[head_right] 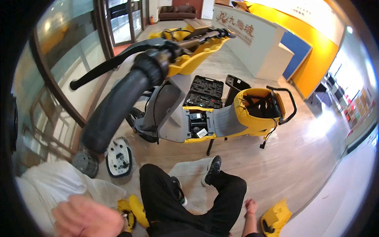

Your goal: Using a power drill to secure components to a yellow motorcycle fairing panel.

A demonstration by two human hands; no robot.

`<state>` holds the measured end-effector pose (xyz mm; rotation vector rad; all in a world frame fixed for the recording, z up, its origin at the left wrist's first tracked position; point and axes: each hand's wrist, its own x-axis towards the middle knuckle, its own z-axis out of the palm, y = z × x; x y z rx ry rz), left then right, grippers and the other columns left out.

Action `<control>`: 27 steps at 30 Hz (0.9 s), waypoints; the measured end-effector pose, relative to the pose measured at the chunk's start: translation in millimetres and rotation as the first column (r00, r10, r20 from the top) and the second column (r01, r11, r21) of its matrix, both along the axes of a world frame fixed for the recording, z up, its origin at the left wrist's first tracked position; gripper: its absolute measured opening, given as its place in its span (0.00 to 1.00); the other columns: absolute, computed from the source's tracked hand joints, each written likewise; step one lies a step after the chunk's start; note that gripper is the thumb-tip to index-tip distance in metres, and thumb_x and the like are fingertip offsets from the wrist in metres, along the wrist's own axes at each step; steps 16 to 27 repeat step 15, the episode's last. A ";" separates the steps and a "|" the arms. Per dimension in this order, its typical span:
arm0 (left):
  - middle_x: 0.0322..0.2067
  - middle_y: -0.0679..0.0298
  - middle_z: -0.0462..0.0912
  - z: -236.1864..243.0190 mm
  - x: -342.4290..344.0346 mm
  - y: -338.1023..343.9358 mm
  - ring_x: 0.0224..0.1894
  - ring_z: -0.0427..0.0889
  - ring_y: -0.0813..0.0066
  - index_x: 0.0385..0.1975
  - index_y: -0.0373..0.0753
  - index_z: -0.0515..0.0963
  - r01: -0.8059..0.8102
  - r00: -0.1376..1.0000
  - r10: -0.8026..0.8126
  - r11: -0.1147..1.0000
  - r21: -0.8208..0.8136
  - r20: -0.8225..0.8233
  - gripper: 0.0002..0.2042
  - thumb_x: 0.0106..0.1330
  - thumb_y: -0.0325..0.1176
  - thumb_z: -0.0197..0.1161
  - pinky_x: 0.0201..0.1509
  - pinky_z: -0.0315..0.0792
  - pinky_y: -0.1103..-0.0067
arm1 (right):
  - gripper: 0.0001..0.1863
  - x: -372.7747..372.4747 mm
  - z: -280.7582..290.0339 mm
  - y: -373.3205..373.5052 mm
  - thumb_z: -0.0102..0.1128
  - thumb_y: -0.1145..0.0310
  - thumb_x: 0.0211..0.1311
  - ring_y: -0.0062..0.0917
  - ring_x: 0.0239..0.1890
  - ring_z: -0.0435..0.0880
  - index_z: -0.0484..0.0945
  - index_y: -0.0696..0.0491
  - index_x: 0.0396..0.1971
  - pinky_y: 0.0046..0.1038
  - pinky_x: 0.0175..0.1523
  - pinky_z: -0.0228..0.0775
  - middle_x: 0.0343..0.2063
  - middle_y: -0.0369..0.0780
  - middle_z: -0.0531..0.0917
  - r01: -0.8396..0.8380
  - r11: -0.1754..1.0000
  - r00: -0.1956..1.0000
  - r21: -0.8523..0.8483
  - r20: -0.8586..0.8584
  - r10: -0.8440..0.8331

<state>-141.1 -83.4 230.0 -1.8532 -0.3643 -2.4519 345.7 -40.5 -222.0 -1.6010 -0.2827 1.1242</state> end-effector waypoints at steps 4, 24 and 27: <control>0.26 0.61 0.69 -19.3 33.8 89.7 0.22 0.66 0.73 0.21 0.40 0.67 0.099 0.979 -0.058 0.972 -0.214 0.193 0.07 0.57 0.32 0.54 0.27 0.64 0.77 | 0.13 -33.5 58.7 82.3 0.48 0.73 0.59 0.22 0.31 0.80 0.72 0.60 0.43 0.22 0.35 0.72 0.33 0.42 0.80 -0.150 0.977 0.983 0.149 0.129 0.131; 0.57 0.59 0.62 -47.4 36.2 258.6 0.58 0.63 0.67 0.60 0.34 0.56 -0.246 0.935 -0.089 0.535 -0.808 -0.344 0.30 0.58 0.30 0.59 0.62 0.54 0.77 | 0.24 -200.2 185.0 113.5 0.59 0.67 0.48 0.41 0.63 0.57 0.70 0.55 0.48 0.48 0.65 0.40 0.57 0.45 0.64 -0.663 0.697 0.084 -0.275 0.897 0.433; 0.57 0.59 0.62 -47.4 36.2 258.6 0.58 0.63 0.67 0.60 0.34 0.56 -0.246 0.935 -0.089 0.535 -0.808 -0.344 0.30 0.58 0.30 0.59 0.62 0.54 0.77 | 0.24 -200.2 185.0 113.5 0.59 0.67 0.48 0.41 0.63 0.57 0.70 0.55 0.48 0.48 0.65 0.40 0.57 0.45 0.64 -0.663 0.697 0.084 -0.275 0.897 0.433</control>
